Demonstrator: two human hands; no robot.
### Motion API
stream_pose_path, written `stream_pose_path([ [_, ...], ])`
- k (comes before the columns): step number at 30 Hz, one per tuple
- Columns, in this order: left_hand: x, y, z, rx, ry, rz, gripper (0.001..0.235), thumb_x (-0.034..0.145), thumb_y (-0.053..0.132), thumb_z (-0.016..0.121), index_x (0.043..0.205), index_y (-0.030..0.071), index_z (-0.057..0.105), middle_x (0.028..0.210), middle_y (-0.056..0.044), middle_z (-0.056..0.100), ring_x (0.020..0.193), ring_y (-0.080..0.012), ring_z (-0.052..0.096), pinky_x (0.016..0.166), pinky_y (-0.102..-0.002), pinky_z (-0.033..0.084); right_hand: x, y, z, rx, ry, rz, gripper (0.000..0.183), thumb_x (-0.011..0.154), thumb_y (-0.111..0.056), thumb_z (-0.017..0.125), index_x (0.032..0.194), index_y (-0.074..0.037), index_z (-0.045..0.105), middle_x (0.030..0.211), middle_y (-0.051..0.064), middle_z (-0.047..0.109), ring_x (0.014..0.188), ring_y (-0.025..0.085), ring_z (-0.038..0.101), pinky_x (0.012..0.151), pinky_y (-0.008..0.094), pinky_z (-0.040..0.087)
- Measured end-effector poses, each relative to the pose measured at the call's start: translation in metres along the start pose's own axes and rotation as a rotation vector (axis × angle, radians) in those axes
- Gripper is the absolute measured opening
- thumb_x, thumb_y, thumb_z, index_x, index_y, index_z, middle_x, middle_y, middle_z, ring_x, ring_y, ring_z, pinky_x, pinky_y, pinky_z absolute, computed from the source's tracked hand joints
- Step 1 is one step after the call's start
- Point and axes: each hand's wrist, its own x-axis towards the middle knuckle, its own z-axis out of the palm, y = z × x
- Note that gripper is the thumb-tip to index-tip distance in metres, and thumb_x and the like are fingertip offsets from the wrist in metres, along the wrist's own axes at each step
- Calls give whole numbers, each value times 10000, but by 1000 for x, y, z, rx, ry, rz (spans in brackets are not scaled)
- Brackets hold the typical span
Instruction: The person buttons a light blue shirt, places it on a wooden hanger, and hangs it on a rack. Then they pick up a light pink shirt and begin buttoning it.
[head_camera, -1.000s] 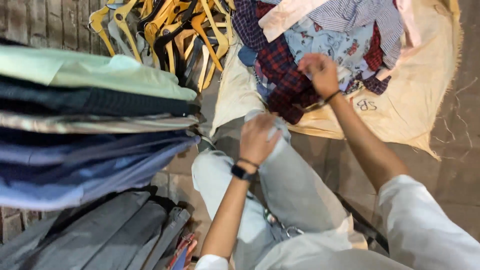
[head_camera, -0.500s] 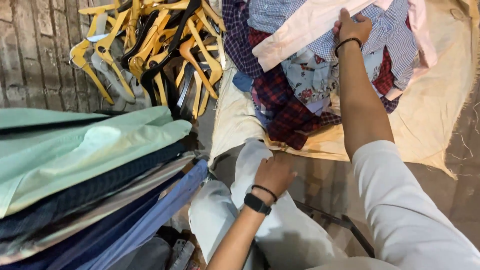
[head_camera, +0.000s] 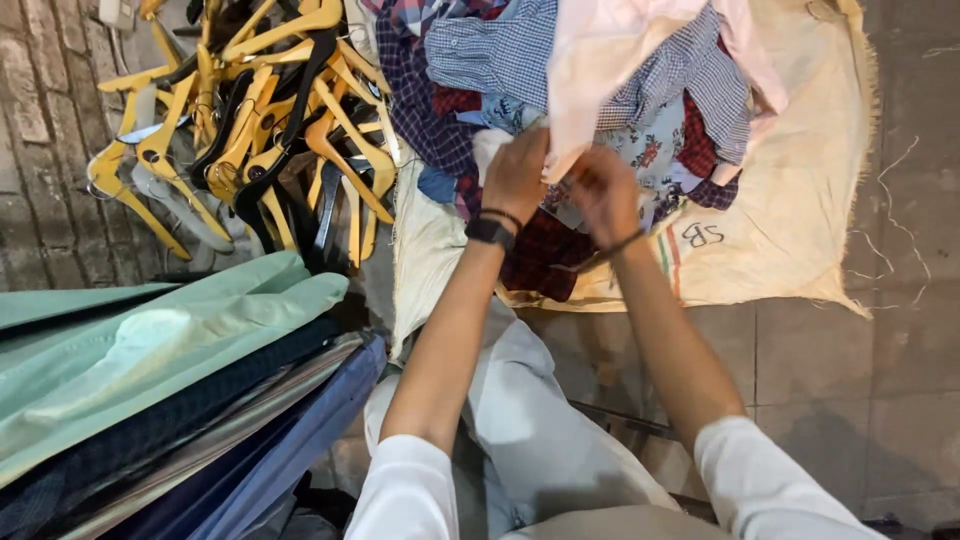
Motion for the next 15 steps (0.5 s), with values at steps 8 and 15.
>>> stream_pose_path([
  [8, -100, 60, -114, -58, -327, -147, 657, 837, 13, 722, 1456, 0, 502, 1461, -239, 572, 1365, -352, 544, 1192, -486, 413, 125, -41, -37, 334, -20, 128, 824, 755, -628, 608, 1411, -131, 626, 1381, 104, 715, 1247, 302, 708, 1061, 461, 616],
  [15, -38, 68, -151, -168, -457, -291, 1079, 863, 526, 731, 1603, 21, 130, 1514, -300, 328, 1313, -474, 398, 1032, -546, 359, 186, -26, -61, -885, 263, -747, 306, 1092, -210, 562, 822, -77, 619, 770, 96, 699, 706, 229, 680, 571, 439, 445],
])
